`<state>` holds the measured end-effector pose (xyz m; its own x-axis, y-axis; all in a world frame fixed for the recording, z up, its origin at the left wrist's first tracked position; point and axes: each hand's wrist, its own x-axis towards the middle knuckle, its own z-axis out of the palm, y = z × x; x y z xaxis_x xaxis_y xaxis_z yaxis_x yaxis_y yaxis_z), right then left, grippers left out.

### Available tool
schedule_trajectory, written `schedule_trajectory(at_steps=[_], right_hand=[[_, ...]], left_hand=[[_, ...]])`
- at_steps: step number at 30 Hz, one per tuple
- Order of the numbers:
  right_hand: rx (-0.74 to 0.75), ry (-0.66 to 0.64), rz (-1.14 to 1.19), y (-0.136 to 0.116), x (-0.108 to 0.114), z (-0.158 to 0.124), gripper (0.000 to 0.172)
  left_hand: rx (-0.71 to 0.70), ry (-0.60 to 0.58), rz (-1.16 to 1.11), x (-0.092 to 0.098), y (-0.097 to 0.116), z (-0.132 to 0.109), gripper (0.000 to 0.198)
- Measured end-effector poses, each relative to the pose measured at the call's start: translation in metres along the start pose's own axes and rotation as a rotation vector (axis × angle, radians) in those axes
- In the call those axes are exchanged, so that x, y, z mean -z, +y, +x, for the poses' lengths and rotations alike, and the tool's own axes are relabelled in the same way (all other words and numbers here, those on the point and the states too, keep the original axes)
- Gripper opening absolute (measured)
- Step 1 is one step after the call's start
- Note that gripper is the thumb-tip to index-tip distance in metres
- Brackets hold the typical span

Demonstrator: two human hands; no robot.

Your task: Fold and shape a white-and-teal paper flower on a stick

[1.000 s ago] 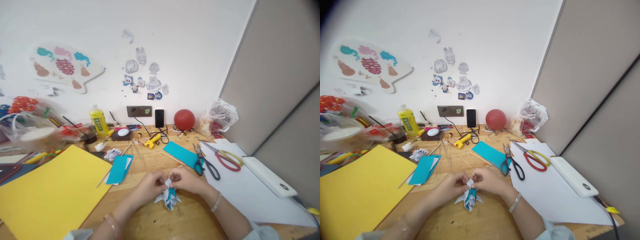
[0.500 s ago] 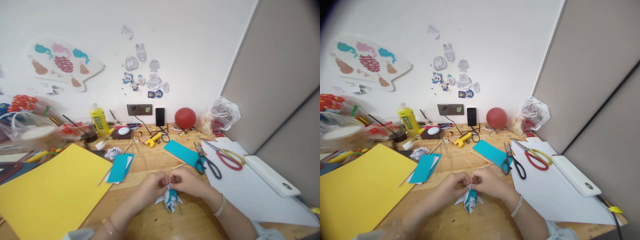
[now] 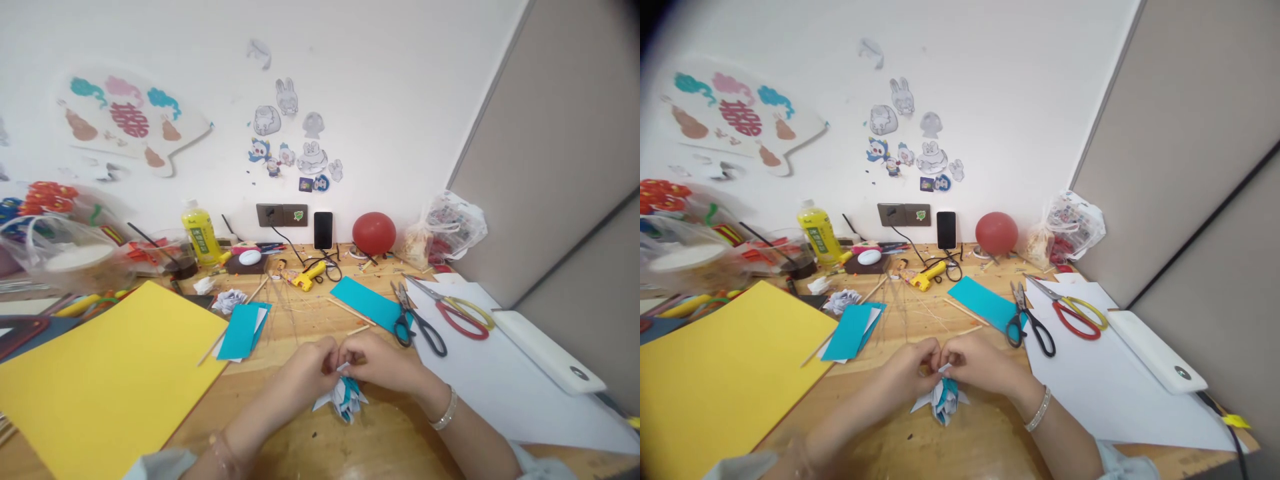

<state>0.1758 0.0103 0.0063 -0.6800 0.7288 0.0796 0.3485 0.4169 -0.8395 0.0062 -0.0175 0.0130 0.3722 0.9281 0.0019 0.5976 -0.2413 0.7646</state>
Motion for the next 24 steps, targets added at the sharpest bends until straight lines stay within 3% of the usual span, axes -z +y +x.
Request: schedule_trajectory(at_steps=[5,11,13,15,24], right_hand=[[0.053,0.042,-0.204,-0.01,-0.002,-0.002,0.012],[-0.015,0.187,-0.044,-0.012,0.0,-0.003,0.008],[-0.038,0.249,-0.025,-0.012,0.0,-0.002,0.008],[-0.03,0.295,-0.077,-0.013,-0.002,-0.002,0.009],[0.103,0.392,-0.287,-0.033,-0.007,-0.004,0.019]], left_hand=[[0.076,-0.009,-0.131,0.0,-0.004,0.003,0.01],[0.275,-0.132,-0.671,0.008,-0.003,0.003,0.024],[0.261,-0.094,-0.67,0.005,-0.005,0.005,0.019],[0.223,0.013,-0.6,-0.001,-0.008,0.009,0.027],[0.184,0.294,-0.536,-0.013,-0.016,0.021,0.03]])
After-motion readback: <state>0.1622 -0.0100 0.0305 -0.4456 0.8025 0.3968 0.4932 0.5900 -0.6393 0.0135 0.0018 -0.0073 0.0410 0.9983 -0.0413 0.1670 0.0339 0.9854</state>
